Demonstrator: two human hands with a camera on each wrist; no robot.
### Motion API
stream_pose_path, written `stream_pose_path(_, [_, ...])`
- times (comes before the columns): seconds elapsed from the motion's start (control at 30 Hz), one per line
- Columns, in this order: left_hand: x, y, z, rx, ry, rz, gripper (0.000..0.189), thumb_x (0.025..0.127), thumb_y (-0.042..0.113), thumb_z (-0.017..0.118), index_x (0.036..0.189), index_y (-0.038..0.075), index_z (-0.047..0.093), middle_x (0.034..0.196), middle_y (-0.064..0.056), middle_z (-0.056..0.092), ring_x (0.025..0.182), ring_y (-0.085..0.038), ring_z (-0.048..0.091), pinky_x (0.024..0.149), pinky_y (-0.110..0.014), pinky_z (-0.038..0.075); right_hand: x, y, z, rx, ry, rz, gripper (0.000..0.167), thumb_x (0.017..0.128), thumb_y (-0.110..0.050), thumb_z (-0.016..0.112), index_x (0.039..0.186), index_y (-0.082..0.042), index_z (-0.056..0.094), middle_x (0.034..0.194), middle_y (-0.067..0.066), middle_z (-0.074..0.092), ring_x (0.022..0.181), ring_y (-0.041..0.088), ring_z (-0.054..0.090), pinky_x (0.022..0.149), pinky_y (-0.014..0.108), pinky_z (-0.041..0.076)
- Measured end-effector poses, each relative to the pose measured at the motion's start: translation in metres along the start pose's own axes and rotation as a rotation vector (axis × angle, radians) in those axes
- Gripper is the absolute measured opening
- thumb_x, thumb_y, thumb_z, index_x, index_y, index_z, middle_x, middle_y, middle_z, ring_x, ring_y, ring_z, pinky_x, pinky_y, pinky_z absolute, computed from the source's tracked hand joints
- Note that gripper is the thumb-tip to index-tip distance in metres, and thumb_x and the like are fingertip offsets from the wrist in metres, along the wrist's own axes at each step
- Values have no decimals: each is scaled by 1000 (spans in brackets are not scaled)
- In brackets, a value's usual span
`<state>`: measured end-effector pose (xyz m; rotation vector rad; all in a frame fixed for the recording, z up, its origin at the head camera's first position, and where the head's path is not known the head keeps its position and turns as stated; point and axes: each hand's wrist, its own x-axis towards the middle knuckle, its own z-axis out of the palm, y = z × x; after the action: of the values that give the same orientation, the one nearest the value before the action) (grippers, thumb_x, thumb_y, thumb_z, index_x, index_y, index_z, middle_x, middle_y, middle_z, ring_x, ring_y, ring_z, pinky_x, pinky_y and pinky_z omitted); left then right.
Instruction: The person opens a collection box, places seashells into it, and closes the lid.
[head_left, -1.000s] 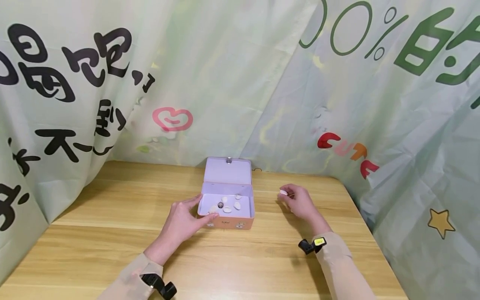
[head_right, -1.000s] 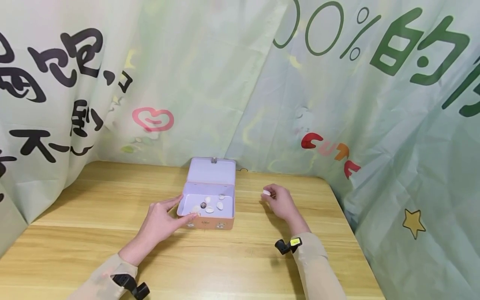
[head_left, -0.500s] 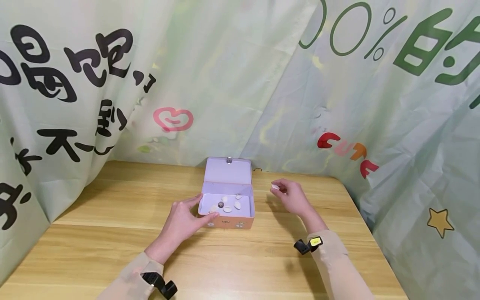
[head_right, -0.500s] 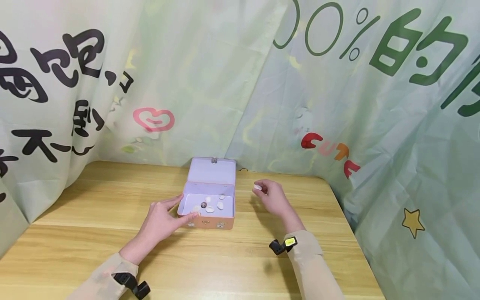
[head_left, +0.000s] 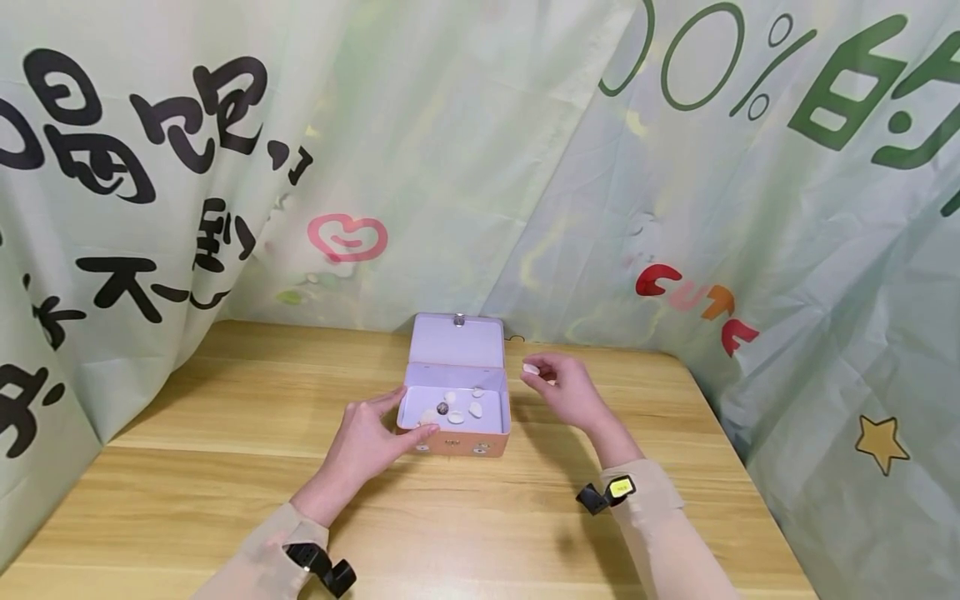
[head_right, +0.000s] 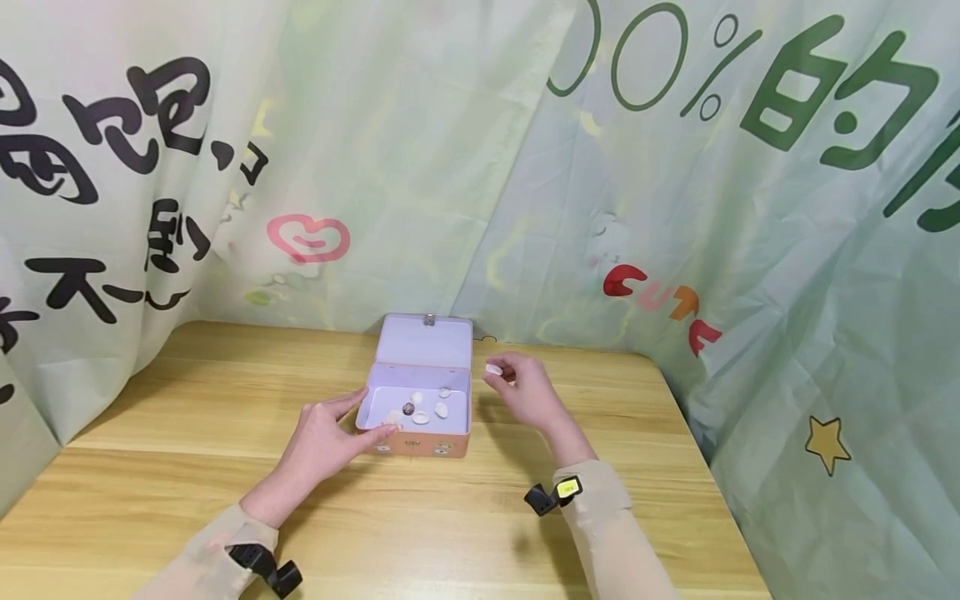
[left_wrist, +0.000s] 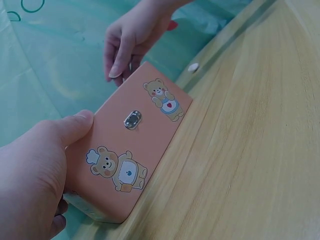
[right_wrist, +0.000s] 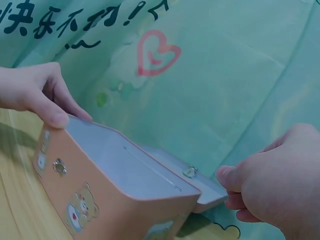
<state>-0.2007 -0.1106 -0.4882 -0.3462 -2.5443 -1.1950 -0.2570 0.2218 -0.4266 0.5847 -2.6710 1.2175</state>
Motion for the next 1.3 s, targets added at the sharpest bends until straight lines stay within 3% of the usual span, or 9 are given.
stream_pose_path(0.33, [1,0,0,7,0,-2,97,76,66,89,138,-5,66,134,-29,63,43,-3,34,46,-29,43,3,-13,10,11,-6,-78,25,100,-7,74,122,4,74,106,11,77,90,23,71,79,39,59])
stream_pose_path(0.63, [1,-1,0,3,3,5,100,75,70,86,138,-5,66,134,-28,63,37,1,28,44,-28,42,8,-25,18,20,-67,-91,28,100,-10,76,123,5,74,108,8,76,93,24,70,82,39,59])
stream_pose_path(0.93, [2,-2,1,11,8,14,96,76,67,88,137,-5,67,134,-28,64,50,-8,43,46,-30,42,15,-33,35,47,-122,-151,24,97,-8,78,117,4,76,103,6,74,89,20,67,82,44,59])
stream_pose_path(1.1, [2,-1,1,13,9,17,95,76,66,89,136,-5,67,134,-26,64,57,-10,51,47,-30,42,18,-35,45,55,-159,-138,25,97,-8,79,118,4,75,102,4,74,89,18,66,81,41,59])
stream_pose_path(1.3, [1,-1,0,19,4,18,98,76,70,86,137,-4,67,135,-26,63,51,-8,43,45,-29,40,23,-36,55,57,-191,-142,26,97,-8,78,120,5,75,101,4,74,89,18,67,83,39,60])
